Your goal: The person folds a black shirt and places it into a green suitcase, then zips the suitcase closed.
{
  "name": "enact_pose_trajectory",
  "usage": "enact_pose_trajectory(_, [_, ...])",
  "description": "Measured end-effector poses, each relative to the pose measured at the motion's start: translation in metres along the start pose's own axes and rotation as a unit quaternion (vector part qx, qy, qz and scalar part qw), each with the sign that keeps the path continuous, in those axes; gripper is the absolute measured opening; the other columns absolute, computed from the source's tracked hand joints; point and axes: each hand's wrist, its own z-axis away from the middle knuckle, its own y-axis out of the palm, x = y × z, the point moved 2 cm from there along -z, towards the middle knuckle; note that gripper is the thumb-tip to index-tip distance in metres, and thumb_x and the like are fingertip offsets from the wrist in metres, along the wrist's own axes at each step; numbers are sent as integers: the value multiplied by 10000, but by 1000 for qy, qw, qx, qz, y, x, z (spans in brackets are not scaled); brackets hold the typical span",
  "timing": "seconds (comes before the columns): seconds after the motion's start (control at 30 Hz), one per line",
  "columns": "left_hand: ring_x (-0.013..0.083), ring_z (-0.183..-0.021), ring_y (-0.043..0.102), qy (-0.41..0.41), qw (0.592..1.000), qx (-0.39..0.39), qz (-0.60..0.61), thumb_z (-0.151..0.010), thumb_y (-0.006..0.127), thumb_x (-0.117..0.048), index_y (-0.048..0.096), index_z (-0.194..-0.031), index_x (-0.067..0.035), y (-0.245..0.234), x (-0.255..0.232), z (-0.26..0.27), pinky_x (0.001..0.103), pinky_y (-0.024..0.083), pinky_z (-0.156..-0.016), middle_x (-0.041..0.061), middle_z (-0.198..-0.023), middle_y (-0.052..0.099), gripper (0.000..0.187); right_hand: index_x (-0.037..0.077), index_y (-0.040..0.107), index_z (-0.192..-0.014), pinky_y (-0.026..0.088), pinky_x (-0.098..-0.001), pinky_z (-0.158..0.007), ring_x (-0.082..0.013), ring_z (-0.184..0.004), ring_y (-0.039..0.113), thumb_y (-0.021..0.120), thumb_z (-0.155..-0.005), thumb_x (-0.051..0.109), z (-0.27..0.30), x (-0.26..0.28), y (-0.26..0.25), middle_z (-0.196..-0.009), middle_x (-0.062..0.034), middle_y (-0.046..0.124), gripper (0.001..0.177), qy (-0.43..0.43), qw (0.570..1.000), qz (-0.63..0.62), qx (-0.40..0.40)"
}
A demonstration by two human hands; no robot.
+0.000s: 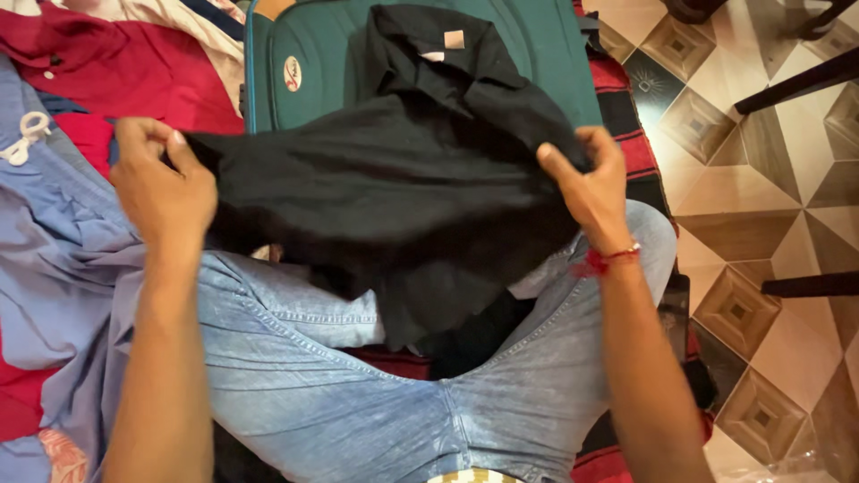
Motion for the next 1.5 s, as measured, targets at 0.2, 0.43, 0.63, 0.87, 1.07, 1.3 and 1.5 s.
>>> enact_pose_trajectory(0.2, [329, -1054, 630, 240, 962, -59, -119, -922, 703, -90, 664, -976, -76, -2, -45, 14, 459, 478, -980, 119, -1055, 660, 68, 57, 710, -1111, 506, -441, -794, -359, -929, 646, 917, -867, 372, 21, 57, 6, -1001, -141, 681, 449, -164, 930, 324, -52])
enact_pose_trajectory(0.43, [308, -944, 654, 259, 956, 91, 102, -900, 750, -185, 700, -960, -91, 94, -151, 62, 426, 520, -798, 82, -956, 675, 122, 66, 734, -1042, 480, -473, -760, -339, -916, 624, 879, -783, 292, 12, 85, 69, -950, -103, 678, 373, -316, 889, 331, -34])
enact_pose_trajectory(0.63, [284, -915, 624, 326, 942, 81, 5, -844, 744, -151, 671, -983, -82, 138, -153, 59, 427, 497, -718, 76, -932, 610, 171, 27, 704, -913, 463, -384, -612, -294, -656, 606, 780, -969, 268, -45, 28, 80, -746, -91, 648, 259, -190, 969, 123, -94])
enact_pose_trajectory(0.87, [286, -882, 641, 324, 935, 140, -43, -817, 702, -121, 614, -863, -99, 131, -133, 73, 417, 520, -671, 64, -910, 615, 101, -14, 672, -795, 431, -396, -593, -266, -556, 533, 681, -1090, 396, -44, 30, 72, -627, -146, 577, 505, -32, 977, 210, 18])
enact_pose_trajectory(1.07, [336, -766, 677, 278, 956, 66, 62, -907, 723, -244, 606, -1275, -62, 126, -162, 56, 435, 521, -595, 106, -982, 657, 427, 70, 774, -1025, 527, -422, -640, -328, -709, 694, 822, -823, 238, -5, 79, 66, -894, -133, 731, 268, -198, 951, 233, 34])
enact_pose_trajectory(1.3, [330, -696, 672, 280, 953, 119, 12, -887, 721, -210, 607, -1295, -110, 146, -173, 49, 455, 506, -560, 123, -895, 647, 436, -30, 665, -1288, 527, -459, -814, -377, -902, 683, 825, -854, 231, 108, -22, -101, -1073, -216, 701, 531, -112, 894, 332, -280])
enact_pose_trajectory(1.5, [344, -739, 680, 250, 960, 123, 14, -926, 681, -154, 621, -1026, -98, 161, -168, 44, 479, 505, -611, 95, -878, 662, 129, -27, 742, -1098, 546, -545, -827, -500, -989, 685, 860, -702, 538, 184, -208, -176, -1031, -326, 720, 700, 279, 853, 438, -59])
